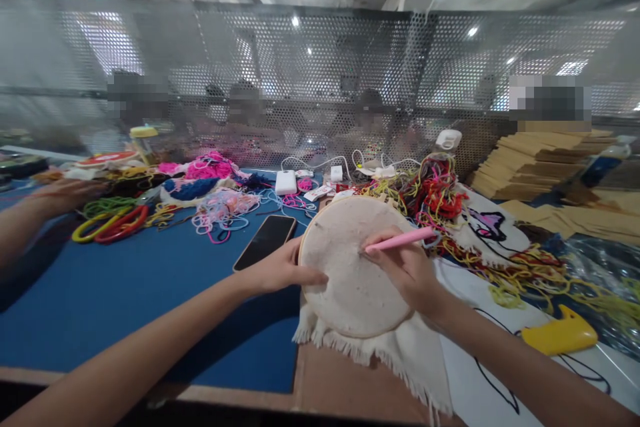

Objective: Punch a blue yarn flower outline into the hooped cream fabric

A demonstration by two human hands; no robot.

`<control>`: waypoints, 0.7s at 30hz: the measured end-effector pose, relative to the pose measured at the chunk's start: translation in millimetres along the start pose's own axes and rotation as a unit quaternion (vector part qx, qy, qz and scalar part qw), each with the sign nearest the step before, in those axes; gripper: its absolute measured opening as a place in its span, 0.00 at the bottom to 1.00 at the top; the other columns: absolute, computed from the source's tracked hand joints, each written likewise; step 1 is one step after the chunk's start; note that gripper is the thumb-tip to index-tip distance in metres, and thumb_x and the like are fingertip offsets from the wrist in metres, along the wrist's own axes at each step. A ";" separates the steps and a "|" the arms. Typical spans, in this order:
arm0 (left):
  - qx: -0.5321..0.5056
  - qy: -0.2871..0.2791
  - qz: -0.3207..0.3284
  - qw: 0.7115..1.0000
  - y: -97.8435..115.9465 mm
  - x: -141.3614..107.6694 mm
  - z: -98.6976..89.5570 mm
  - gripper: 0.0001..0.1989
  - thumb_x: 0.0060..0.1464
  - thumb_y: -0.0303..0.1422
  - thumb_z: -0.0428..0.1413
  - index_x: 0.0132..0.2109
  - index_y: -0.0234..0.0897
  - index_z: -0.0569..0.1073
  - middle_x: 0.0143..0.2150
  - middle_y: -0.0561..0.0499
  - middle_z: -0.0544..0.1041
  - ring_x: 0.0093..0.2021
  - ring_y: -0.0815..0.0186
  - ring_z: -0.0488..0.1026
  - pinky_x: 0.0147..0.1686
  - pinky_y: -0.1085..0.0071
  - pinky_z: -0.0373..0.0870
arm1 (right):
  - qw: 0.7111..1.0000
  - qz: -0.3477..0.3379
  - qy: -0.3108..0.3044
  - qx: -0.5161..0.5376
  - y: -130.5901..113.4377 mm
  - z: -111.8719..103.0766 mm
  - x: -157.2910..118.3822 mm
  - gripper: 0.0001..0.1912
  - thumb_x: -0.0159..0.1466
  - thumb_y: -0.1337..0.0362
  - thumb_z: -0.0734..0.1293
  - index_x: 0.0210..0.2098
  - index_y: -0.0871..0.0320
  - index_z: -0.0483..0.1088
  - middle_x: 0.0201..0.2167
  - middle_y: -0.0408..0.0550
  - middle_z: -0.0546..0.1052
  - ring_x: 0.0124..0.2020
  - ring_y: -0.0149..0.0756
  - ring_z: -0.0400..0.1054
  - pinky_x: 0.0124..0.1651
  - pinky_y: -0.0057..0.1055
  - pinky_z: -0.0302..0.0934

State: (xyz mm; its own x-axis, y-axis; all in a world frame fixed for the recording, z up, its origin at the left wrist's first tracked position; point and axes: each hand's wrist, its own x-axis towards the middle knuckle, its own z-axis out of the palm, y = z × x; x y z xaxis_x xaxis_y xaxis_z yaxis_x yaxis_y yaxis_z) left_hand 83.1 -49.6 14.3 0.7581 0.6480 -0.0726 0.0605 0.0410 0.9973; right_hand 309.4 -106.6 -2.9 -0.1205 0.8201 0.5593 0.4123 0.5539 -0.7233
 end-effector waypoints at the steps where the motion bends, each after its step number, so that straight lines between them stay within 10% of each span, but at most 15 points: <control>1: -0.001 0.001 0.001 1.000 -0.7 0.6 -0.5 0.29 0.41 0.27 0.63 0.53 0.34 0.67 0.47 0.44 0.75 0.43 0.60 0.72 0.43 0.64 0.69 | 1.000 0.006 0.008 0.028 0.8 -0.6 -0.9 0.05 0.64 0.62 0.62 0.36 0.55 0.68 0.33 0.45 0.72 0.35 0.34 0.69 0.37 0.31 0.65; 21: 0.016 -0.002 0.001 1.000 -1.7 1.3 -3.7 0.30 0.41 0.26 0.63 0.53 0.35 0.67 0.46 0.45 0.75 0.43 0.59 0.72 0.43 0.63 0.69 | 0.991 -0.007 0.077 0.106 3.0 -0.7 -2.4 0.02 0.65 0.64 0.61 0.37 0.53 0.65 0.34 0.43 0.70 0.37 0.32 0.67 0.40 0.29 0.63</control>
State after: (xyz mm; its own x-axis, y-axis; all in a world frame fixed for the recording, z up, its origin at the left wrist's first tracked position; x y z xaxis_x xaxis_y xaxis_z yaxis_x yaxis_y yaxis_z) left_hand 81.6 -46.0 12.5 0.7614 0.6445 -0.0700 0.0786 0.0154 0.9968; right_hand 311.6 -107.0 -6.2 0.0215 0.7891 0.6139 0.2113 0.5966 -0.7742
